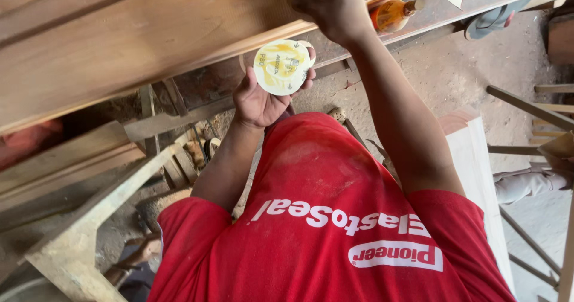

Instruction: The person cuts a circular sanding disc from a sheet using scissors, then pours liquid from a bottle onto multiple discs and stacks them together. The person handles the discs and bottle repeatedly, preparing them for use.

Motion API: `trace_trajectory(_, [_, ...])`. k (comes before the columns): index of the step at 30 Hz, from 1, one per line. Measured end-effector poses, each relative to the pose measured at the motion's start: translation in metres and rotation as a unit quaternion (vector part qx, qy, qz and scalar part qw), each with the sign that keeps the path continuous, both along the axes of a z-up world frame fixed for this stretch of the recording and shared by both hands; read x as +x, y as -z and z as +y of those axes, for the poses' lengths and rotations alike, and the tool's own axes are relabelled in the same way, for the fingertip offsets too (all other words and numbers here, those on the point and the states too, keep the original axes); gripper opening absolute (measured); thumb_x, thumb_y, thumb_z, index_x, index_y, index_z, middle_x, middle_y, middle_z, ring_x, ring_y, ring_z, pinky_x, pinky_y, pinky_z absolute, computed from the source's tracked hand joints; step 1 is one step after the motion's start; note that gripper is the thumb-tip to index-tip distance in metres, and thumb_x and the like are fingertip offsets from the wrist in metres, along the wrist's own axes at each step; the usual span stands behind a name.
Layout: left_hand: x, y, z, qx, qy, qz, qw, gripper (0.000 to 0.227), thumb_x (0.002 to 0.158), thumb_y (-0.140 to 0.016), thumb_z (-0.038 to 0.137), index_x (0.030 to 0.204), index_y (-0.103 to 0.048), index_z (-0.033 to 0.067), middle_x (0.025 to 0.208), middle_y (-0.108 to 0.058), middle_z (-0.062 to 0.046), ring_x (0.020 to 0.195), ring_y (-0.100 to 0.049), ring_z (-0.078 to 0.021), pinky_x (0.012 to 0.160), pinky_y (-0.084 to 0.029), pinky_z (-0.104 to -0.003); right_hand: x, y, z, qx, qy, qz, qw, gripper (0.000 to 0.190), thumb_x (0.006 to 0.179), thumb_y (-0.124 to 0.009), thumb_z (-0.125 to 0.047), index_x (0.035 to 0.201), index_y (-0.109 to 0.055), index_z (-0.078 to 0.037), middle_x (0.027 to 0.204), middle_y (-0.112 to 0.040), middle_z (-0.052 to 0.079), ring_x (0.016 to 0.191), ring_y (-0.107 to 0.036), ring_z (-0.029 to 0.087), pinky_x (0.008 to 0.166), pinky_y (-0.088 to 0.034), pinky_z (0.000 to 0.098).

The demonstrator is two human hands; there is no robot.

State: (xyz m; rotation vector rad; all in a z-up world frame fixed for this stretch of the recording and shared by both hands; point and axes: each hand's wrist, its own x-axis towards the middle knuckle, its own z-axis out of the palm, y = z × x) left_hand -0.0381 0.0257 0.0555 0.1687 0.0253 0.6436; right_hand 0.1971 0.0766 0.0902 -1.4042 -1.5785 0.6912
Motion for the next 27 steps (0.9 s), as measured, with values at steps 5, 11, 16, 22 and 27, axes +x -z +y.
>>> trace_trajectory(5, [0.009, -0.003, 0.009, -0.018, 0.05, 0.01, 0.999, 0.088, 0.1, -0.068, 0.05, 0.161, -0.032, -0.0028, 0.163, -0.04, -0.029, 0.142, -0.052, -0.0442, 0.122, -0.046, -0.05, 0.039, -0.016, -0.093, -0.191, 0.091, 0.564, 0.798, 0.051, 0.101, -0.074, -0.023, 0.145, -0.056, -0.003, 0.127, -0.065, 0.024, 0.108, -0.068, 0.039, 0.087, -0.058, 0.0511])
trace_trajectory(11, [0.044, 0.009, 0.023, -0.047, 0.151, 0.072, 0.985, 0.071, 0.109, -0.05, 0.049, 0.157, -0.038, -0.0018, 0.155, -0.052, -0.023, 0.14, -0.055, -0.0428, 0.12, -0.047, -0.052, 0.038, -0.02, -0.185, -0.093, 0.11, 0.695, 0.705, 0.062, 0.099, -0.068, -0.043, 0.15, -0.05, -0.013, 0.138, -0.062, 0.026, 0.115, -0.068, 0.04, 0.094, -0.059, 0.0479])
trace_trajectory(16, [0.088, 0.01, 0.013, -0.033, 0.219, 0.162, 0.962, 0.066, 0.11, -0.044, 0.049, 0.15, -0.045, -0.0039, 0.146, -0.059, -0.022, 0.133, -0.06, -0.0377, 0.114, -0.051, -0.05, 0.019, -0.013, -0.236, -0.041, 0.16, 0.681, 0.714, 0.071, 0.098, -0.072, -0.04, 0.155, -0.047, -0.007, 0.136, -0.061, 0.024, 0.121, -0.066, 0.035, 0.103, -0.057, 0.0457])
trace_trajectory(22, [0.12, 0.017, -0.028, -0.023, 0.242, 0.266, 0.933, 0.056, 0.109, -0.046, 0.044, 0.143, -0.05, -0.0002, 0.135, -0.064, -0.017, 0.122, -0.064, -0.0286, 0.106, -0.053, -0.045, 0.007, -0.012, -0.253, -0.08, 0.38, 0.366, 0.846, 0.06, 0.104, -0.076, -0.028, 0.152, -0.051, -0.002, 0.141, -0.065, 0.022, 0.128, -0.067, 0.033, 0.113, -0.057, 0.0462])
trace_trajectory(27, [0.133, 0.014, -0.064, -0.021, 0.248, 0.253, 0.935, 0.051, 0.112, -0.051, 0.04, 0.142, -0.054, -0.0011, 0.134, -0.064, -0.014, 0.12, -0.063, -0.0226, 0.105, -0.05, -0.037, 0.004, -0.021, -0.257, -0.02, 0.367, -0.128, 0.921, 0.069, 0.092, -0.086, -0.014, 0.149, -0.047, -0.005, 0.142, -0.058, 0.022, 0.132, -0.061, 0.038, 0.112, -0.055, 0.0443])
